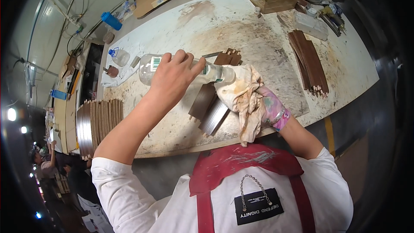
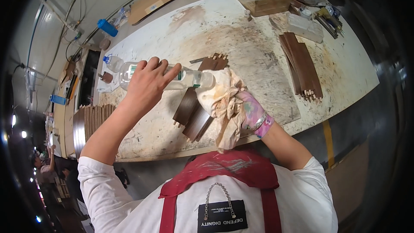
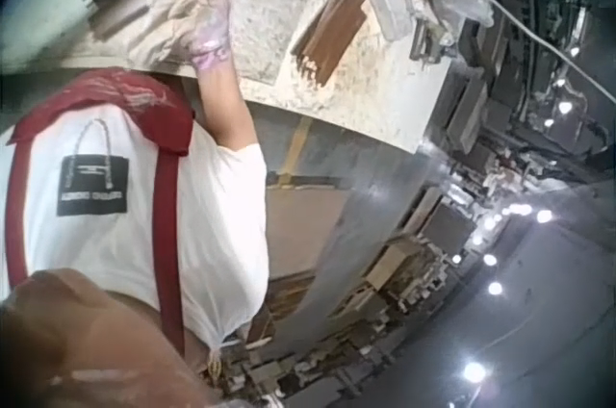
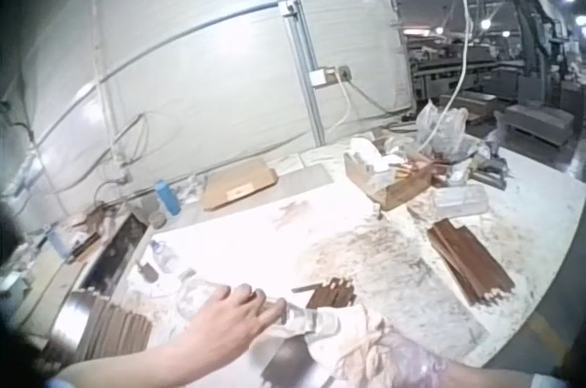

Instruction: The person applies a substance to wooden pieces using a small stick, pours liquid from a bottle onto a cloth, and wipes down the wooden pieces with the cloth.

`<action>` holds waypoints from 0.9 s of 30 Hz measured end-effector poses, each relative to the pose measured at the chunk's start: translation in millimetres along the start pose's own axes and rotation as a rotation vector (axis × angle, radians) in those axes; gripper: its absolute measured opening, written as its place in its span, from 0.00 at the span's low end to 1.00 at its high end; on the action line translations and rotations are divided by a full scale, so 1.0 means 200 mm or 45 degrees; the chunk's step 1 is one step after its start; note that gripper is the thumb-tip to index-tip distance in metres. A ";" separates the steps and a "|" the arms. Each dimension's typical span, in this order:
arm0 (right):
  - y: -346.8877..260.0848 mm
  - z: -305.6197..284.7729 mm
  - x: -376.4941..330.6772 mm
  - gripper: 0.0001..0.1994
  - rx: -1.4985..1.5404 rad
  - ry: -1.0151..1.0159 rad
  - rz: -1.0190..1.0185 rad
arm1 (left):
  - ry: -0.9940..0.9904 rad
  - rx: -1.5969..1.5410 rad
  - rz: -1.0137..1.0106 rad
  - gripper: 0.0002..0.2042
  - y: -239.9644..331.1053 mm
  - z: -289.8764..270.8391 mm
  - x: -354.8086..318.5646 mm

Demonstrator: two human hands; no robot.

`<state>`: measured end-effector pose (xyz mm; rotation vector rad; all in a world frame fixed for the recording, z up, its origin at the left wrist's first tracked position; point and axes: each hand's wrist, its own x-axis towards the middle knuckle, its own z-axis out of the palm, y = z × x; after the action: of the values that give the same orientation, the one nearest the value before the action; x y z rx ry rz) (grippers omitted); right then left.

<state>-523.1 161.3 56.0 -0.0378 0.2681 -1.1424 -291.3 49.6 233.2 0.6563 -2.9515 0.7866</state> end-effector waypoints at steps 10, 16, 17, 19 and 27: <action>0.04 0.05 -0.01 0.16 0.109 0.363 -0.076 | -0.109 0.064 0.104 0.25 0.00 0.01 0.01; 0.06 0.10 0.05 0.16 0.072 0.389 -0.093 | -0.113 -0.026 0.108 0.25 -0.02 0.01 0.03; 0.05 0.10 0.05 0.16 0.077 0.397 -0.094 | -0.107 -0.033 0.113 0.24 -0.02 0.01 0.04; 0.02 0.08 0.04 0.16 0.108 0.363 -0.052 | -0.107 -0.033 0.114 0.24 -0.01 0.02 0.05; 0.01 0.10 0.03 0.15 0.111 0.427 -0.012 | -0.128 -0.077 0.090 0.24 -0.05 0.07 0.05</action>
<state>-514.8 154.2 73.0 0.2313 0.5151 -1.1666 -294.5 31.5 225.7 0.6084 -3.0911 0.6860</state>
